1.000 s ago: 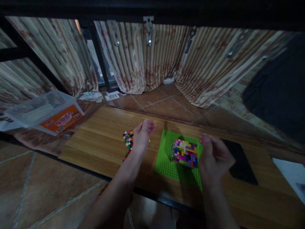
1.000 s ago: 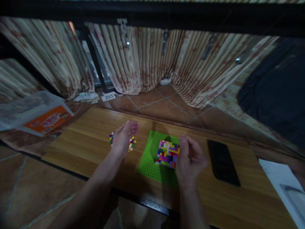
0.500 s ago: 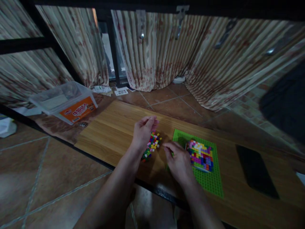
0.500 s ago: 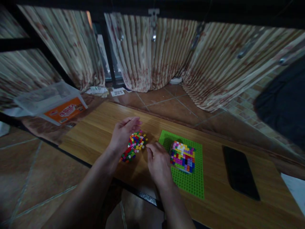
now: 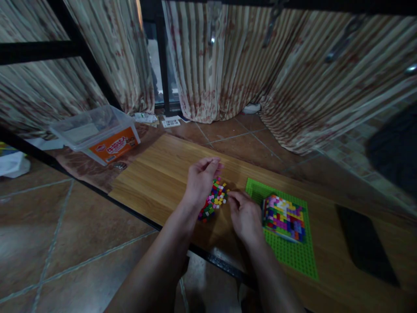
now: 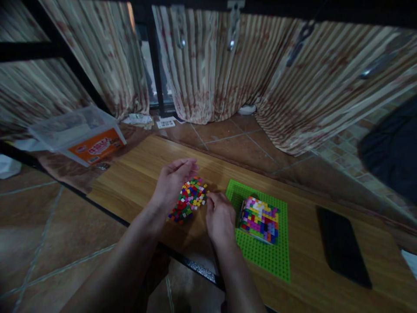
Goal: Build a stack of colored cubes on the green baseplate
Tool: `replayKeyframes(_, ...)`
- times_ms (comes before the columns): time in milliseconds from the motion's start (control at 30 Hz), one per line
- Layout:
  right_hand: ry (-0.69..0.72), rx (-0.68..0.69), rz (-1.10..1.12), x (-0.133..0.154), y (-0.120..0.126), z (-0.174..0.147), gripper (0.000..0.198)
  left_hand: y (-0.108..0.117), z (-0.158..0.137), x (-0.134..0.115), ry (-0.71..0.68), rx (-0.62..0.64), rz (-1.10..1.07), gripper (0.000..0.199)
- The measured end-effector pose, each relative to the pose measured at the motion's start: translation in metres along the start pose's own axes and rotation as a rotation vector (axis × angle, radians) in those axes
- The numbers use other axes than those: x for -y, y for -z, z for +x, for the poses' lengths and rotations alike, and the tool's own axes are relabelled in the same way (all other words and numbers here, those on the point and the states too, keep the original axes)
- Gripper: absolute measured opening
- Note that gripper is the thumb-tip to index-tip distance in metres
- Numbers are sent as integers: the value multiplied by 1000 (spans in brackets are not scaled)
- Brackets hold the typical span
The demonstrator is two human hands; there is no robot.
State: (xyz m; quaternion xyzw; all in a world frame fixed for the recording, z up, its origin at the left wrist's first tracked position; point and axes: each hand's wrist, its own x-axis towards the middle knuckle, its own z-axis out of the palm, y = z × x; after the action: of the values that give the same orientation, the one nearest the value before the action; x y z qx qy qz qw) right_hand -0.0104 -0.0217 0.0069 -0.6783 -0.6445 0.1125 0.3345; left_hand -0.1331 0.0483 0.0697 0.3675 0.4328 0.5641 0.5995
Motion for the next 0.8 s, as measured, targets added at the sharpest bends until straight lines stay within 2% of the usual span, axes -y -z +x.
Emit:
replayKeyframes(300, 17, 3, -36, -3, -11, 7, 23, 1, 3, 3, 15, 12, 16, 14)
replayKeyframes(500, -4, -22, 39, 4, -3, 5, 19, 2, 5, 12, 9, 89, 136, 11)
replayKeyframes(633, -2, -94, 157, 9, 11, 2, 19, 4, 5, 18, -18, 246, 316, 13)
replayKeyframes(800, -21, -229, 268, 6, 28, -2, 18, -2, -5, 12, -5, 535, 299, 15)
